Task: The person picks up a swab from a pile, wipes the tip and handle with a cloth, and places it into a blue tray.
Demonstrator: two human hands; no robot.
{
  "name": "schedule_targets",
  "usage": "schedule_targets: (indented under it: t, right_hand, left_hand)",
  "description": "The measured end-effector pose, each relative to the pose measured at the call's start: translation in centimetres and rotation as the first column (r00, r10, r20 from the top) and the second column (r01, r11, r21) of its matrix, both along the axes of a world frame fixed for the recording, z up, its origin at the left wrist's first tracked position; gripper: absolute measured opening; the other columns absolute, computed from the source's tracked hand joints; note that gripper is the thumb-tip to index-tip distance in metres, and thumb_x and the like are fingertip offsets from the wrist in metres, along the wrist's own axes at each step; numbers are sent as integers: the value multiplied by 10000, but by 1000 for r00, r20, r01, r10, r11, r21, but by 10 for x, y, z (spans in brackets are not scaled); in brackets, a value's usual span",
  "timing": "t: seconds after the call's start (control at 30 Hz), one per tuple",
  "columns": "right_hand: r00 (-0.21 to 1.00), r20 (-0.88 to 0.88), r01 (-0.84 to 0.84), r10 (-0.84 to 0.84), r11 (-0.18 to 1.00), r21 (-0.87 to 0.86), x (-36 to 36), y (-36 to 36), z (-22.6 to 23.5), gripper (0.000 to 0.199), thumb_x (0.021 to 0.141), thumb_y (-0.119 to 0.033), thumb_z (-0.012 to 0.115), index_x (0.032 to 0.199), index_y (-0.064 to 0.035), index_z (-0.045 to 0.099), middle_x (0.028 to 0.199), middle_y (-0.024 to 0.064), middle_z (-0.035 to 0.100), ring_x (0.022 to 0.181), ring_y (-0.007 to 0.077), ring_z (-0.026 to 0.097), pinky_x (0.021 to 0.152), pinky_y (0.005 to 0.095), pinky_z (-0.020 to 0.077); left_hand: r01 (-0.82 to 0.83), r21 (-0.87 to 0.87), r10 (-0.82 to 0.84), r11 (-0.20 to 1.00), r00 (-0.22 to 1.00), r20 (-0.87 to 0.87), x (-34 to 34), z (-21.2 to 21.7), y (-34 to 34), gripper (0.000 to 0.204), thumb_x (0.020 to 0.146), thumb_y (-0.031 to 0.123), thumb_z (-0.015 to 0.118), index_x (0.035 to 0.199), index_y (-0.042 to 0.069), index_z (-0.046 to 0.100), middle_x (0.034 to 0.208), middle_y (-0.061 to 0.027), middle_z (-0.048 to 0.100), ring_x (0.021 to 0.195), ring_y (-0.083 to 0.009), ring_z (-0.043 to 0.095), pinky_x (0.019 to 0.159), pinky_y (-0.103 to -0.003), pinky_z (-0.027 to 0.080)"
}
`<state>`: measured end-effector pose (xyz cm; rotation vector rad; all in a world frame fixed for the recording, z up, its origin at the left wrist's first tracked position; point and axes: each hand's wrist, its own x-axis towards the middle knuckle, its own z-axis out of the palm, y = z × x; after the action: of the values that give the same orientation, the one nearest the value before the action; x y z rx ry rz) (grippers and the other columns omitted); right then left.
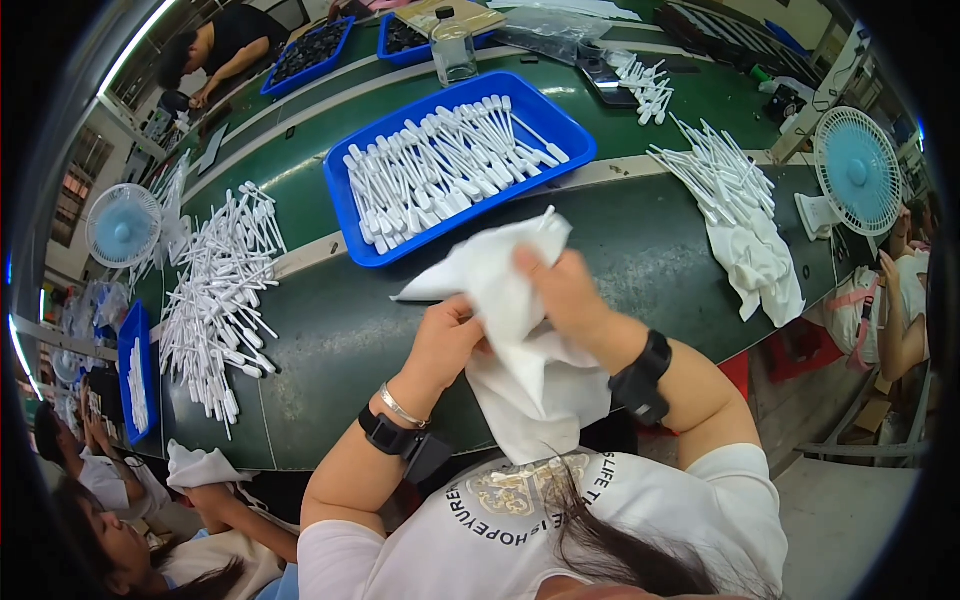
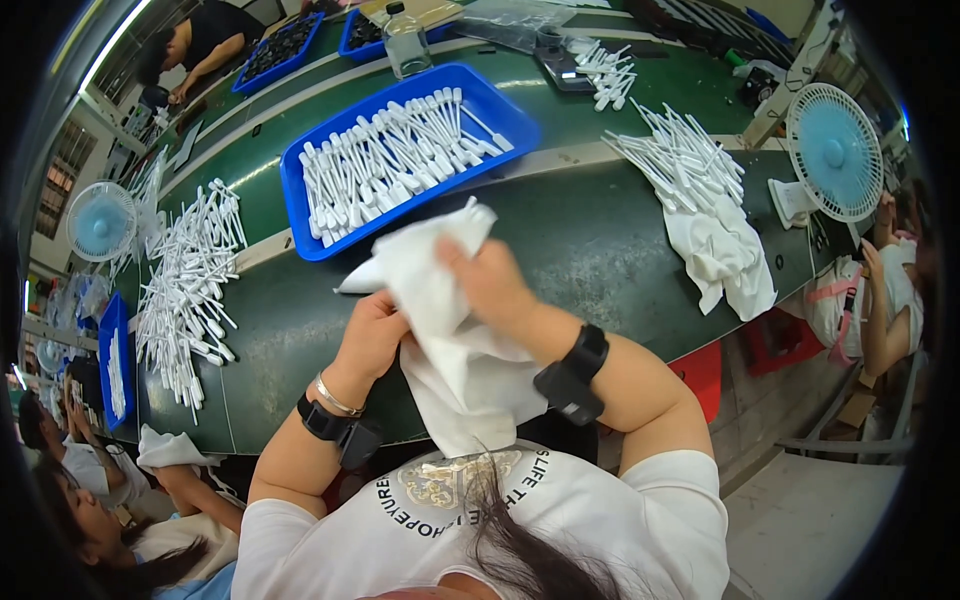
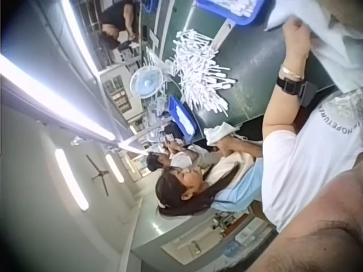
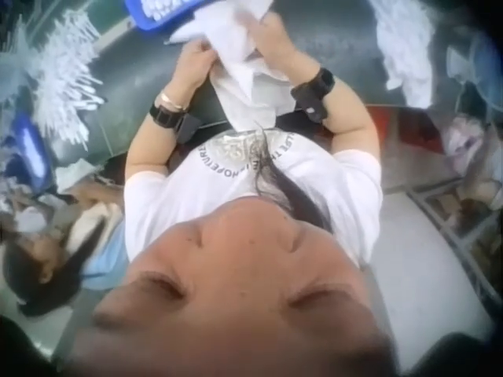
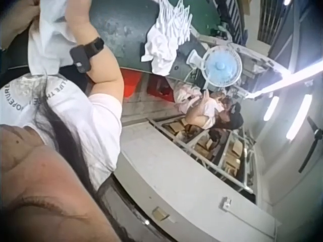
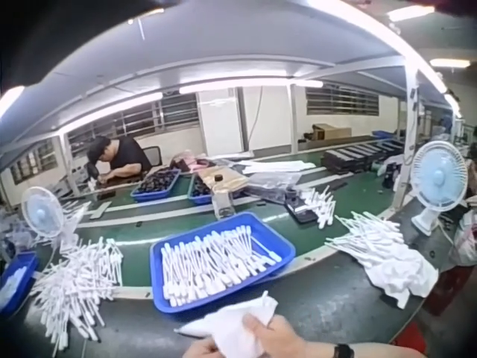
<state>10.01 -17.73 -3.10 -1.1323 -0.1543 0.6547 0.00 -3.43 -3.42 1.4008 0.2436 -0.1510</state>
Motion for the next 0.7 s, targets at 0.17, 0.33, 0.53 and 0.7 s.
schedule_targets:
  t: [0.17, 0.33, 0.53, 0.7]
  right_hand:
    - [921, 298, -200, 252, 960, -193, -18, 6, -10, 244, 861, -181, 531, 1015, 7, 562, 929, 57, 598, 825, 121, 561, 725, 271, 458]
    - [768, 602, -127, 219, 973, -191, -31, 14, -16, 244, 856, -201, 528, 1014, -19, 571, 922, 75, 606, 818, 153, 568, 726, 290, 451]
    - [691, 608, -122, 390, 892, -435, -21, 6, -1, 262, 846, -254, 520, 995, -46, 581, 861, 122, 618, 743, 240, 602, 665, 323, 470]
    - [420, 666, -40, 617, 746, -665, -24, 4, -3, 244, 834, -274, 526, 972, -85, 596, 816, 140, 621, 703, 291, 604, 622, 357, 477]
  left_hand:
    - [-172, -88, 189, 981, 946, 262, 2, -16, -3, 383, 814, 87, 533, 1166, 5, 406, 975, -61, 516, 856, -140, 510, 795, -253, 424]
    - [-196, 44, 140, 980, 824, 549, 2, -11, -7, 543, 800, 64, 530, 1267, 15, 258, 1115, -91, 443, 1004, -175, 467, 877, -277, 387]
    - [-340, 436, 20, 833, 807, 591, -2, 21, 15, 448, 833, 56, 473, 1245, 13, 302, 1059, -115, 473, 803, -153, 529, 701, -239, 437]
    - [-273, 73, 237, 959, 919, 314, -3, 24, 44, 246, 884, 98, 438, 1106, -5, 460, 861, -97, 551, 572, -108, 520, 523, -209, 413]
